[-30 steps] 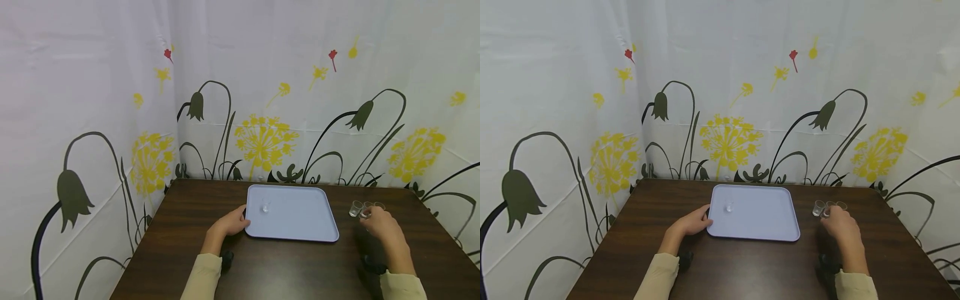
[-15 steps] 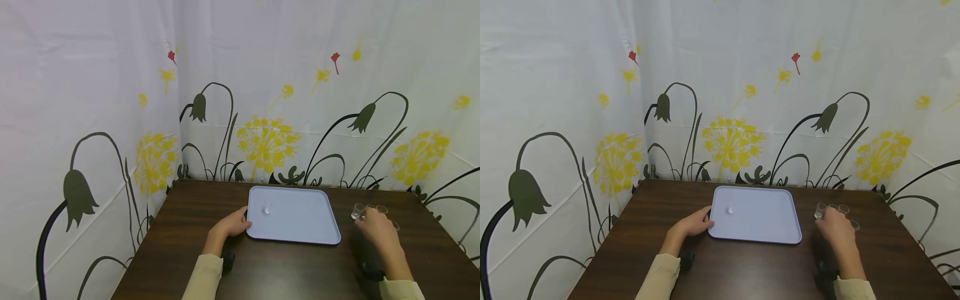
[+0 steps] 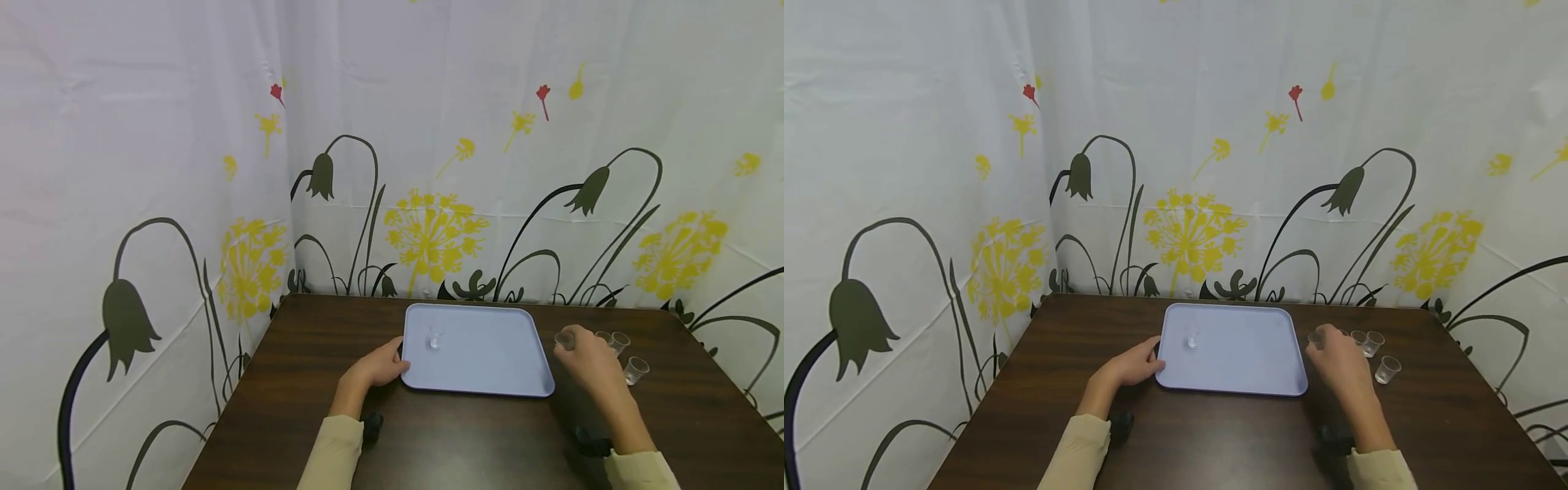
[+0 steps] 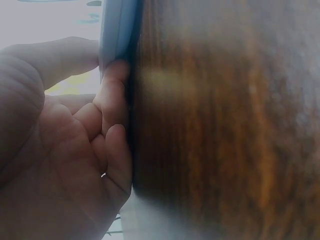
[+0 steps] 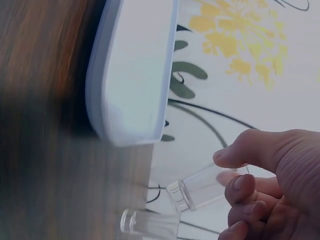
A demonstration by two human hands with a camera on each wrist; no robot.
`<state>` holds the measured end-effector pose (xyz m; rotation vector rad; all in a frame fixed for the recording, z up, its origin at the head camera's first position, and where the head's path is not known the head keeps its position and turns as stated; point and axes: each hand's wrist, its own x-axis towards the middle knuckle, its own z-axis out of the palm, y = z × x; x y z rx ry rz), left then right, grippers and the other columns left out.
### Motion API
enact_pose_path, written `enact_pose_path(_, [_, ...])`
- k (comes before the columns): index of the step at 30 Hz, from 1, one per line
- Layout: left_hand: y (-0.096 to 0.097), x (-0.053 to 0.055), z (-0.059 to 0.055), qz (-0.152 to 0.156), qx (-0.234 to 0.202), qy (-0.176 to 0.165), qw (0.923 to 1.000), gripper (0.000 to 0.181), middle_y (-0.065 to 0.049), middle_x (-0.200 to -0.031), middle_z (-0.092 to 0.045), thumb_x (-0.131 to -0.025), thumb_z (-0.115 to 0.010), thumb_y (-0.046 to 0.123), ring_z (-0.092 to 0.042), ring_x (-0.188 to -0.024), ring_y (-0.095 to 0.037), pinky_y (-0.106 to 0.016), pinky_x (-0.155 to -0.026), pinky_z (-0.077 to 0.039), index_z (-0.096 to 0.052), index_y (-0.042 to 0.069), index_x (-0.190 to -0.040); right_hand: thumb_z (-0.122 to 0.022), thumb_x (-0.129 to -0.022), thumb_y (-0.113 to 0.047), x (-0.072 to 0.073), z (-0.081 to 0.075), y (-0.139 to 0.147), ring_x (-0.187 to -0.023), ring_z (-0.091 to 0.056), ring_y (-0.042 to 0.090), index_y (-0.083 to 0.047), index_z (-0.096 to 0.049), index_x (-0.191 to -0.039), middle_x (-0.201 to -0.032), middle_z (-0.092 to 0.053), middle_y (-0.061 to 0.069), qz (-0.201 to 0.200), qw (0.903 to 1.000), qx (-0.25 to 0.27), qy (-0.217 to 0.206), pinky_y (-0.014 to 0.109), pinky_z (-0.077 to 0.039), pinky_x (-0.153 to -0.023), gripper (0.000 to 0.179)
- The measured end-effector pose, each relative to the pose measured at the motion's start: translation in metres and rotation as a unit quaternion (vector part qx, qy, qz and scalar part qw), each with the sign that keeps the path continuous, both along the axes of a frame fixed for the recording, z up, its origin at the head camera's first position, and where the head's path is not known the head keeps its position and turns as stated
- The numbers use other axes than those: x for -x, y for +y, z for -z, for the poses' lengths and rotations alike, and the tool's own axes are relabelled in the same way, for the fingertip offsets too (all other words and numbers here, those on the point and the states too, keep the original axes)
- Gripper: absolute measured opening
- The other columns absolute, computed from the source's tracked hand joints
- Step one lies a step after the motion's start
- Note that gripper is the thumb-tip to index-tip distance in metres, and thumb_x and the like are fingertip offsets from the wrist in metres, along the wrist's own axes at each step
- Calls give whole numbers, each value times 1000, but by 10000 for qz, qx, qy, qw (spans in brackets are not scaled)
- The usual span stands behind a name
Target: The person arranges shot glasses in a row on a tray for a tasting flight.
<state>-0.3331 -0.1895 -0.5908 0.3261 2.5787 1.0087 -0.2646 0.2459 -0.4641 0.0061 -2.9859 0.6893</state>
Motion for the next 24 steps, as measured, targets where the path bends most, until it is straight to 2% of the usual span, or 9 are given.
enact_pose_path(5, [2, -8, -10, 40, 6, 145, 9999, 73, 0, -79, -60, -106, -63, 34, -54, -66, -16, -33, -61, -44, -33, 9, -167, -63, -99, -21, 2, -1, -15, -80, -70, 33, 9, -64, -131, -111, -76, 30, 2, 9998, -50, 173, 50, -54, -67, 44])
enact_pose_path(7, [1, -6, -8, -5, -19, 98, 9999, 73, 0, -77, -60, -105, -65, 31, -54, -65, -16, -32, -60, -44, -34, 8, -167, -64, -100, -20, 3, -1, -21, -84, -73, 35, 8, -64, -130, -110, -77, 28, -23, 9998, -47, 170, 53, -56, -70, 42])
enact_pose_path(11, [0, -3, -3, -23, -43, 87, 9999, 72, 0, -76, -60, -104, -66, 31, -55, -64, -16, -32, -59, -44, -36, 9, -166, -65, -101, -21, 5, 0, -33, -77, -71, 30, 7, -64, -133, -104, -78, 24, -66, 9999, 30, 75, 47, -55, -65, 43])
enact_pose_path(16, [0, 0, 1, -67, -41, 60, 10000, 71, 1, -76, -61, -103, -67, 30, -55, -64, -15, -31, -59, -44, -38, 11, -165, -68, -100, -22, 7, 6, -48, -67, -58, 22, 4, -63, -137, -92, -74, 14, -93, 9998, 21, 167, 37, -45, -56, 46])
enact_pose_path(20, [1, -4, -5, -52, -45, 51, 10000, 70, 1, -76, -61, -104, -67, 32, -55, -64, -15, -31, -59, -44, -38, 12, -165, -68, -100, -25, 8, 12, -60, -64, -55, 19, -3, -64, -140, -87, -70, 7, -97, 9996, -45, 246, 35, -42, -52, 46])
enact_pose_path(23, [2, -4, -4, -76, -44, 59, 9999, 71, 1, -75, -61, -104, -67, 30, -54, -63, -15, -32, -58, -44, -37, 11, -165, -69, -100, -28, 8, 14, -69, -62, -53, 18, -6, -65, -141, -86, -69, 3, -132, 9995, -78, 278, 35, -41, -51, 46])
enact_pose_path(24, [3, -8, -10, -79, -60, 69, 9999, 70, 0, -76, -61, -104, -67, 28, -54, -63, -16, -32, -59, -44, -37, 9, -165, -69, -100, -28, 9, 14, -72, -62, -53, 18, -7, -66, -140, -85, -69, 3, -153, 9994, -71, 295, 35, -40, -51, 45])
